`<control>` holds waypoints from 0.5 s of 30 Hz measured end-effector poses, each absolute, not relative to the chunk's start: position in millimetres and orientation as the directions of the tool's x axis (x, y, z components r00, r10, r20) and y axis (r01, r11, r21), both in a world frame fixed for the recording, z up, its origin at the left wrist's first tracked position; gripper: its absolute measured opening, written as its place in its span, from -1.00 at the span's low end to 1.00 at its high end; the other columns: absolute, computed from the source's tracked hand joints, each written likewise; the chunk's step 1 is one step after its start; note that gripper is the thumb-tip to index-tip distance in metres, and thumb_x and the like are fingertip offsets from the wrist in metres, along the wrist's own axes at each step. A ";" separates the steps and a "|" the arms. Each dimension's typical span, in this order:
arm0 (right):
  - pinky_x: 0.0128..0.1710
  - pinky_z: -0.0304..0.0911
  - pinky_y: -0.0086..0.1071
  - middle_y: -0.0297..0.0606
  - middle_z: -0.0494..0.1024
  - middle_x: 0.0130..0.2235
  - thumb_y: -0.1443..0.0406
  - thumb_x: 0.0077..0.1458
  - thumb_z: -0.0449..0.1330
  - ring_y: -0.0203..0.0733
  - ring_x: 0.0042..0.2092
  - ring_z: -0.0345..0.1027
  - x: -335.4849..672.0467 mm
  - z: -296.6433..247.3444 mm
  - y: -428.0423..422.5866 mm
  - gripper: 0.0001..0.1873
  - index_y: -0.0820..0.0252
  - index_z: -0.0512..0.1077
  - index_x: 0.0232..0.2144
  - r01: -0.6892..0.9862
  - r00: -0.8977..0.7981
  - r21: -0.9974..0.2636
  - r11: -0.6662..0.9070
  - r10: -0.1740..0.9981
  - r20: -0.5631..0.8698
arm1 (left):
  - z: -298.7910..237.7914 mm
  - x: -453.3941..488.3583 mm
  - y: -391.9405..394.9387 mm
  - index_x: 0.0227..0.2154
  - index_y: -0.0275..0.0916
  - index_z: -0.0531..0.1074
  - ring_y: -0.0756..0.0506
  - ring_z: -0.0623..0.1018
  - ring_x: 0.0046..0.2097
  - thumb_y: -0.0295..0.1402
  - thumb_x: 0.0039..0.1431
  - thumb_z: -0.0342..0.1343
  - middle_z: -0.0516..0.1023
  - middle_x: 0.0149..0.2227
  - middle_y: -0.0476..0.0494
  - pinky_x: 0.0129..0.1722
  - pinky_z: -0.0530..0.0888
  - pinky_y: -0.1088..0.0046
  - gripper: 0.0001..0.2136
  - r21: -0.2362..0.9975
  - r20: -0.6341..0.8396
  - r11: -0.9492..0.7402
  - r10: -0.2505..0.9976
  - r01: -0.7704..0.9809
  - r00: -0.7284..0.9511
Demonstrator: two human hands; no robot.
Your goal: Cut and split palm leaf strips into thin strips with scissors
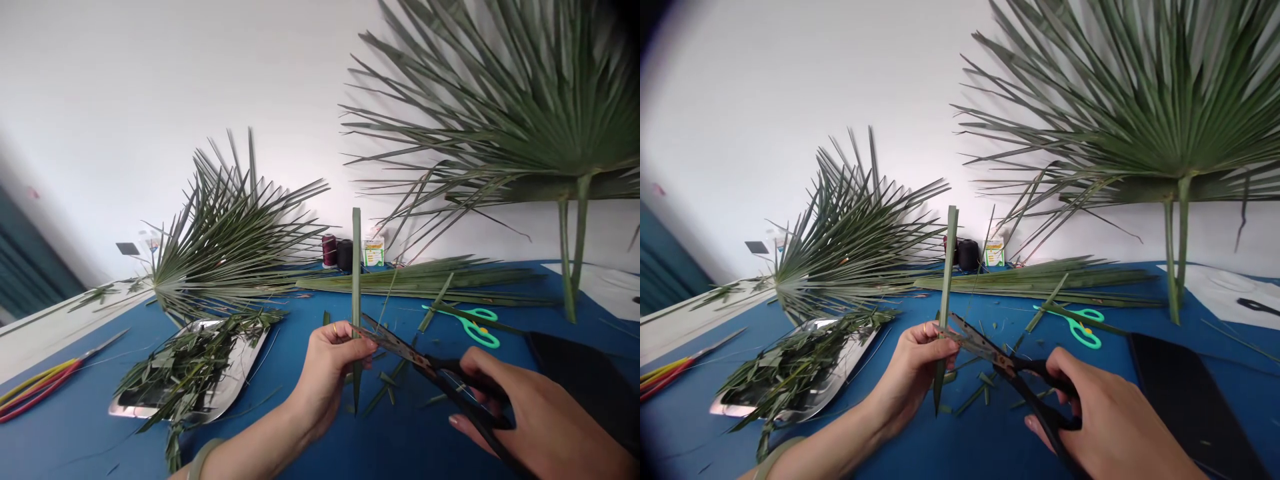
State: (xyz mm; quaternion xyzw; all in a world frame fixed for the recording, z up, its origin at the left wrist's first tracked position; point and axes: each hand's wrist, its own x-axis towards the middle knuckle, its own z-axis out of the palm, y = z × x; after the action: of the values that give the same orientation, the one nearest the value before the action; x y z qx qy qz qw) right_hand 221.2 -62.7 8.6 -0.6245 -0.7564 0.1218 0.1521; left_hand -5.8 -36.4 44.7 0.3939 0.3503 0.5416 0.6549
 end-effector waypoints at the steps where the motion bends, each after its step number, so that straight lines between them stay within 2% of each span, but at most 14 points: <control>1: -0.49 0.22 -0.40 -0.48 0.42 -0.50 0.05 -0.13 0.16 -0.26 -0.49 0.29 221.5 9.5 -62.3 -0.71 0.01 0.18 -0.43 0.911 -0.171 -0.370 0.184 0.983 0.068 | 44.5 -6.3 -36.7 -0.67 -0.32 0.39 0.12 0.34 -0.62 -0.57 -0.21 0.23 0.41 -0.67 0.07 -0.59 0.24 0.62 -0.88 0.894 -0.033 0.107 0.984 -0.435 0.176; 8: -0.46 0.23 -0.36 -0.47 0.40 -0.49 0.05 -0.15 0.17 -0.24 -0.48 0.27 222.3 12.2 -61.4 -0.70 0.01 0.18 -0.43 0.919 -0.157 -0.351 0.178 0.984 0.087 | 43.3 -8.0 -36.3 -0.68 -0.32 0.38 0.13 0.32 -0.61 -0.58 -0.21 0.23 0.42 -0.66 0.07 -0.58 0.25 0.63 -0.86 0.887 -0.027 0.114 0.980 -0.447 0.197; 13: -0.54 0.23 -0.37 -0.46 0.42 -0.54 0.07 -0.20 0.21 -0.24 -0.53 0.28 221.9 13.3 -61.4 -0.72 0.03 0.23 -0.48 0.901 -0.173 -0.382 0.204 0.978 0.115 | 42.6 -8.8 -35.0 -0.68 -0.32 0.40 0.13 0.32 -0.61 -0.59 -0.22 0.24 0.42 -0.66 0.07 -0.57 0.26 0.63 -0.87 0.885 -0.020 0.107 0.981 -0.452 0.194; 15: -0.61 0.21 -0.41 -0.48 0.40 -0.59 0.08 -0.30 0.27 -0.27 -0.59 0.26 222.3 16.4 -59.9 -0.69 0.05 0.27 -0.53 0.875 -0.137 -0.430 0.223 0.965 0.222 | 43.2 -8.2 -35.9 -0.68 -0.32 0.41 0.13 0.32 -0.61 -0.58 -0.21 0.24 0.41 -0.67 0.07 -0.58 0.26 0.63 -0.87 0.886 -0.023 0.111 0.980 -0.450 0.198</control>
State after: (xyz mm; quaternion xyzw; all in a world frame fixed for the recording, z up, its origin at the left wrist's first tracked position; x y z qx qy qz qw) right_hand 222.3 -59.9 16.4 -0.6156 -0.7475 0.0984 0.2294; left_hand -8.2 -35.9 43.2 0.3947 0.3357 0.5372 0.6656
